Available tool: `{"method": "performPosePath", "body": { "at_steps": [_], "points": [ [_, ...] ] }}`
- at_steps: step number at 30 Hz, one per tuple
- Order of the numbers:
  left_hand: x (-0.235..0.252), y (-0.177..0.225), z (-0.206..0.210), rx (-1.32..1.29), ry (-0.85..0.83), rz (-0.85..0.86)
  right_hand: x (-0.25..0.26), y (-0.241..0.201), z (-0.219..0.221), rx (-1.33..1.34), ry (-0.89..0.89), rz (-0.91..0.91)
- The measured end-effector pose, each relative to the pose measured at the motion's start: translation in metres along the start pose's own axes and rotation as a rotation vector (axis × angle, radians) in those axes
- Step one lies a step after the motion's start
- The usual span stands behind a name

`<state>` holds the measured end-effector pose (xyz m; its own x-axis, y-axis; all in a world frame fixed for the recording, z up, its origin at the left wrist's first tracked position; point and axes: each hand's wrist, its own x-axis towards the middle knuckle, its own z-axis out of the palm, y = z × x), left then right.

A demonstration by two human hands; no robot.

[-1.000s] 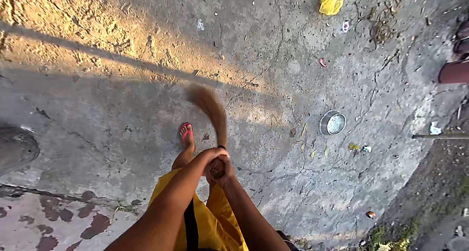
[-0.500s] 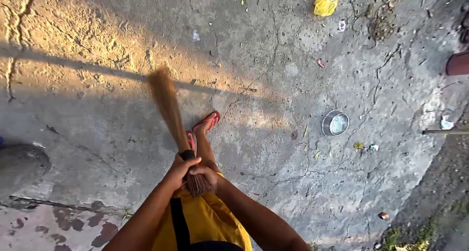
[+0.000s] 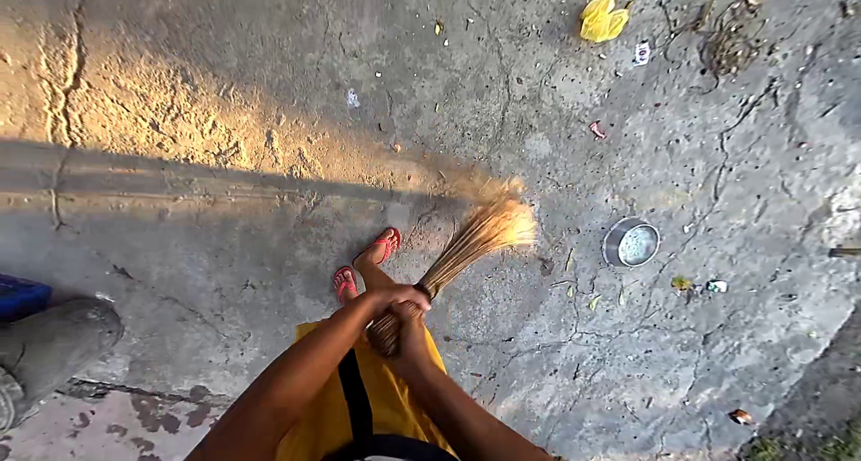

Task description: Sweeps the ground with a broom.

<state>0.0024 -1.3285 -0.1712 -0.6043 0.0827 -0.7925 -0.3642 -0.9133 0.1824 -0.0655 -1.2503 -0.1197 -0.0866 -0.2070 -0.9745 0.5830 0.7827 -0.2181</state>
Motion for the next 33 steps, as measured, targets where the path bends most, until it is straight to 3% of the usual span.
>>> {"method": "performPosePath", "body": {
  "at_steps": [2, 4, 6, 9, 12, 14, 18, 20, 23, 25, 27, 29, 33],
  "points": [
    [-0.038, -0.041, -0.013, -0.187, 0.067, 0.205, -0.032, 0.004, 0.018, -0.049, -0.172, 0.129],
    [-0.082, -0.068, -0.020, -0.322, 0.279, 0.378, -0.040, 0.005, 0.027, -0.111, -0.466, 0.301],
    [-0.117, -0.065, -0.022, -0.446, 0.532, 0.339, -0.024, 0.004, 0.040, -0.226, -0.699, 0.377],
    [-0.114, -0.051, -0.048, -0.544, 0.701, 0.281, 0.012, -0.010, 0.075, -0.461, -0.697, 0.405],
    [-0.051, -0.040, -0.088, -0.503, 0.793, 0.318, 0.059, -0.038, 0.093, -0.596, -0.575, 0.383],
    [-0.021, -0.007, -0.098, -0.191, 0.690, 0.224, 0.080, -0.042, 0.079, -0.370, -0.390, 0.309],
    [0.027, 0.099, -0.079, 0.404, 0.216, -0.160, 0.077, -0.060, 0.075, 0.119, 0.006, 0.048],
    [0.042, 0.121, -0.080, 0.498, 0.032, -0.131, 0.070, -0.075, 0.092, 0.157, 0.120, -0.060],
    [-0.010, 0.126, -0.083, 0.370, -0.073, 0.061, 0.045, -0.067, 0.112, 0.076, 0.102, -0.178],
    [-0.052, 0.100, -0.098, 0.174, 0.042, 0.212, 0.027, -0.055, 0.121, 0.025, -0.064, -0.119],
    [-0.088, 0.069, -0.116, -0.060, 0.220, 0.364, 0.024, -0.053, 0.128, -0.041, -0.347, 0.044],
    [-0.122, 0.055, -0.128, -0.276, 0.450, 0.388, 0.032, -0.061, 0.151, -0.208, -0.572, 0.168],
    [-0.120, 0.067, -0.179, -0.575, 0.729, 0.367, 0.072, -0.101, 0.221, -0.502, -0.636, 0.299]
  ]
}}
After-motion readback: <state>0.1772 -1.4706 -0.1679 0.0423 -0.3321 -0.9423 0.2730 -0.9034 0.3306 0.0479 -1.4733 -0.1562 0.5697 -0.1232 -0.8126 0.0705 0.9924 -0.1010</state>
